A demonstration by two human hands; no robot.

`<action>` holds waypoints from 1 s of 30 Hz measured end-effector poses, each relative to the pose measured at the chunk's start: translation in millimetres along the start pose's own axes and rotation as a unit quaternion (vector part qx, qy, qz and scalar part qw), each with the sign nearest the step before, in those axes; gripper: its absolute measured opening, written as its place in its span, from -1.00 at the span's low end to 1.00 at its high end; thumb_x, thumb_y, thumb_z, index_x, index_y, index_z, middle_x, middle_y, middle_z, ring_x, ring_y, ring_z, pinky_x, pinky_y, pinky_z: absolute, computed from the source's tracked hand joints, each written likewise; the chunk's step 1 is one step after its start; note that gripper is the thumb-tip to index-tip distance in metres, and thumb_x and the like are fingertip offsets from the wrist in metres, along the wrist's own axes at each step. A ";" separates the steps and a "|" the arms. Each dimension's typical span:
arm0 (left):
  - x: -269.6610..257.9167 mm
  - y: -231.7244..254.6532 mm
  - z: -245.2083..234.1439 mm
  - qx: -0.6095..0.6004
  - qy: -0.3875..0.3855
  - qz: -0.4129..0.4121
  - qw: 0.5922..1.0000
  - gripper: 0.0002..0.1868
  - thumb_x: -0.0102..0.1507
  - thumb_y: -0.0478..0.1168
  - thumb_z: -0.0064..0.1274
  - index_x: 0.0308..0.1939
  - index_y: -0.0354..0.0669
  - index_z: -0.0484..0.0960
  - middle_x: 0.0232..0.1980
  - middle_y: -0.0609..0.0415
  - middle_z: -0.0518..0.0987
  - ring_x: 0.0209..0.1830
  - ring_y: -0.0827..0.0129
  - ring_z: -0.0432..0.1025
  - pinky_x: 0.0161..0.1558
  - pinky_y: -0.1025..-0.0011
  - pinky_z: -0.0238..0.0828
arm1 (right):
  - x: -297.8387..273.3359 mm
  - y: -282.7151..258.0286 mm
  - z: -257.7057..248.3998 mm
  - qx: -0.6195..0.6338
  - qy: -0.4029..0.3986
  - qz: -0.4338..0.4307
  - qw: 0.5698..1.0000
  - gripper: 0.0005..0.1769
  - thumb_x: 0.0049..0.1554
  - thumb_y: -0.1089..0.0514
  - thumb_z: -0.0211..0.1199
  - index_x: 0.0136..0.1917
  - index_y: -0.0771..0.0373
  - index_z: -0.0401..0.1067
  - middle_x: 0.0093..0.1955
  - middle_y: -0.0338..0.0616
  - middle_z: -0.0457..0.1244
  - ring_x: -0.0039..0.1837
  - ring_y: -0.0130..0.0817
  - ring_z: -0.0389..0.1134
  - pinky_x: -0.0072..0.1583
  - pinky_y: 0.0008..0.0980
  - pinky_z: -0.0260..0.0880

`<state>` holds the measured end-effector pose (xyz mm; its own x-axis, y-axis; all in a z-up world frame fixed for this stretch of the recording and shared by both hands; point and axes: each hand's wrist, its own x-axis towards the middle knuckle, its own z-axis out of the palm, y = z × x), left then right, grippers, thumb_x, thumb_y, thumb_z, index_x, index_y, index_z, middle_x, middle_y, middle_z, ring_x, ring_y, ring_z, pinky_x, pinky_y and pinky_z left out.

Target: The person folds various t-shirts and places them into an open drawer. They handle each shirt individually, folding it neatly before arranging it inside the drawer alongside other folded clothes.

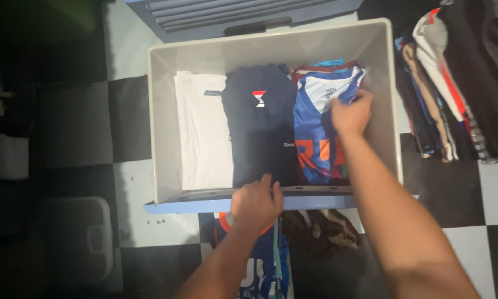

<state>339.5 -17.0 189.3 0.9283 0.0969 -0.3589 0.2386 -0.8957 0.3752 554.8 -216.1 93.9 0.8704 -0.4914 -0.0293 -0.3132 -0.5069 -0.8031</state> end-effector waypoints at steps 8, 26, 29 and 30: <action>0.9 1.9 -6.5 0.004 -0.011 -0.001 1.000 -0.64 0.35 0.04 -0.19 -0.12 -0.13 0.56 -0.35 -0.11 0.65 -0.30 -0.04 0.57 -0.21 0.02 0.48 | 43.3 -14.2 3.7 0.278 -0.212 0.356 0.867 -0.54 -0.11 0.34 0.38 0.10 0.45 0.45 0.02 0.07 0.41 0.01 -0.03 0.50 0.05 0.03 0.51; 2.9 0.3 1.6 0.027 0.000 0.009 1.000 -0.67 0.33 0.02 -0.16 -0.27 -0.12 0.57 -0.40 -0.07 0.64 -0.36 -0.02 0.57 -0.26 0.05 0.50 | 50.0 25.5 26.7 -0.012 -0.029 -0.168 0.985 -0.20 0.02 0.13 0.58 0.37 0.40 0.21 0.28 0.29 0.22 0.31 0.19 0.25 0.29 -0.02 0.26; -1.0 -0.9 2.0 0.006 0.024 0.015 1.000 -0.67 0.33 0.02 -0.16 -0.25 -0.12 0.58 -0.39 -0.08 0.64 -0.34 -0.05 0.56 -0.24 0.02 0.48 | -6.3 -8.5 -22.1 -0.121 -0.087 -0.188 0.971 -0.40 -0.01 0.14 0.50 0.19 0.38 0.29 0.23 0.31 0.22 0.29 0.25 0.25 0.28 0.00 0.27; -1.5 -0.9 2.0 0.006 0.031 0.016 0.999 -0.66 0.33 0.03 -0.16 -0.24 -0.12 0.58 -0.37 -0.08 0.64 -0.33 -0.05 0.56 -0.23 0.01 0.47 | -26.7 -19.4 -40.6 -0.170 -0.133 -0.224 0.950 -0.65 0.00 0.18 0.45 0.02 0.28 0.42 0.17 0.23 0.28 0.27 0.15 0.32 0.28 -0.03 0.35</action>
<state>337.3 -17.2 187.7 0.9515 0.0945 -0.2926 0.2052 -0.9039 0.3752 522.2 -221.9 134.4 0.9963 0.0014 0.0857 0.0470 -0.8447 -0.5331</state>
